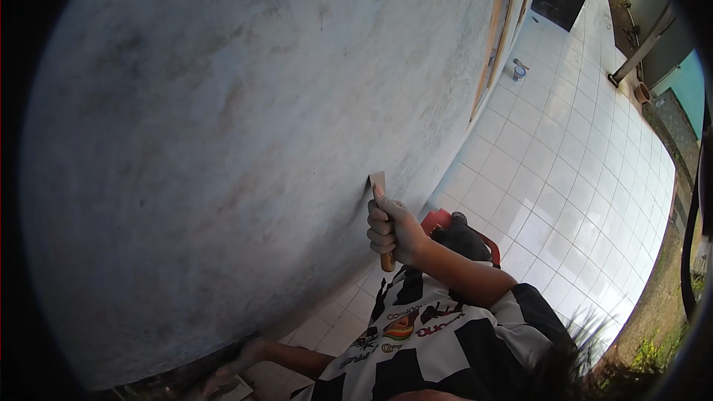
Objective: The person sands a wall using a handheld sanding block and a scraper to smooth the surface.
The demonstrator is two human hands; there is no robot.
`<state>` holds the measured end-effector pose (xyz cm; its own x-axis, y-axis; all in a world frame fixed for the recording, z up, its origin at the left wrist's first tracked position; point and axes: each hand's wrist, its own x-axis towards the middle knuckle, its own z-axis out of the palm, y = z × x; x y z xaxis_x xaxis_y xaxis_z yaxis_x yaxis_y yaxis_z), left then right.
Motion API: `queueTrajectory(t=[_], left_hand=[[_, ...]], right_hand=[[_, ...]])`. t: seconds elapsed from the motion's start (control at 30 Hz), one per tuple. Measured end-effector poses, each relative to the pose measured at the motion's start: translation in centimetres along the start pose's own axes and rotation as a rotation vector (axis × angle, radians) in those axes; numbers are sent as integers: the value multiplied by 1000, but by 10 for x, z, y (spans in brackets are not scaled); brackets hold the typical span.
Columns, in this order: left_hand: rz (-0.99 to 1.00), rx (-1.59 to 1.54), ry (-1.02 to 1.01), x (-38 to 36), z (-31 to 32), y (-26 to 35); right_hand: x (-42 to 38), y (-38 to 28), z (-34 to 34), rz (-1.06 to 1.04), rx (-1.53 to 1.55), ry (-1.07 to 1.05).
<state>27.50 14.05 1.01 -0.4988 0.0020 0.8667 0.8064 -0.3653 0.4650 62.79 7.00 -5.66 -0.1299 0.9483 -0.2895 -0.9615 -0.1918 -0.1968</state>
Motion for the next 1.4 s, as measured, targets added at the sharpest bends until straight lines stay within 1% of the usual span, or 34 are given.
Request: queueTrajectory(t=[0.03, 0.1, 0.13, 0.2, 0.33, 0.4, 0.47, 0.5, 0.57, 0.63, 0.7, 0.8, 0.83, 0.9, 0.93, 0.97, 1.0, 1.03, 1.07, 1.13, 1.17, 1.2, 1.27, 1.33, 1.37, 1.4], left_hand=[[-2, -10, 8, 0, 0, 2], [-4, -34, 25, -1, -1, 6], [-4, -44, 33, -2, -2, 8], [4, -57, 38, 2, -7, 10], [4, -93, 51, 4, -10, 14], [-5, -104, 66, 4, -11, 15], [-166, -167, 27, 3, -20, 0], [-166, -168, 25, 4, -19, -4], [20, -115, 22, 5, -23, -7], [8, -121, 16, 8, -22, -5], [-32, -132, 5, 7, -14, -3], [-72, -138, -13, 3, -19, 0], [-43, -117, -12, 4, -20, 4], [17, -75, -7, 7, -19, 18], [43, -61, 2, 7, -15, 24], [67, -46, 13, 6, -13, 27], [64, -47, 19, 5, -13, 25], [13, -52, 17, 5, -13, 21], [-41, -57, 12, 3, -15, 15], [-143, -64, -10, 1, -19, 4], [-194, -67, -21, 1, -21, 3], [-194, -62, -23, 1, -23, 4], [-61, 40, 20, 5, -19, 11], [68, 143, 64, 8, -13, 21], [131, 193, 84, 9, -12, 25], [128, 192, 83, 9, -12, 31]], right_hand=[[0, 2, 0, -1, -5, -4], [-3, 12, -3, 86, 5, 21], [-1, 6, -3, 85, 1, 16], [2, -8, 0, -41, -57, -15], [3, -3, -7, -54, -87, 0], [3, 6, -14, 41, -185, 0], [5, 4, -17, 12, -187, -10], [6, 2, -17, -19, -177, -16], [4, -1, -14, -52, -164, -21], [4, 1, -12, -87, -155, -38], [3, 8, -10, 30, -191, 15], [3, -4, -9, -28, -182, 8], [5, -9, -8, -24, -180, 9], [6, -18, -7, -124, -184, -24], [2, -13, -6, -75, -159, 7], [0, -8, -7, -78, -165, 1], [-2, -2, -10, -10, -169, 19], [-2, 0, -12, 58, -169, 36], [-2, -4, -12, 58, -174, 35], [2, -14, -11, -33, -205, -10], [2, -16, -12, -31, -203, -6], [2, -18, -12, -58, -209, -11], [3, -18, -11, -87, -218, -24], [-1, -10, -12, -1, -235, 45], [-1, -12, -10, -3, -238, 45], [-1, -15, -8, -13, -253, 53]])
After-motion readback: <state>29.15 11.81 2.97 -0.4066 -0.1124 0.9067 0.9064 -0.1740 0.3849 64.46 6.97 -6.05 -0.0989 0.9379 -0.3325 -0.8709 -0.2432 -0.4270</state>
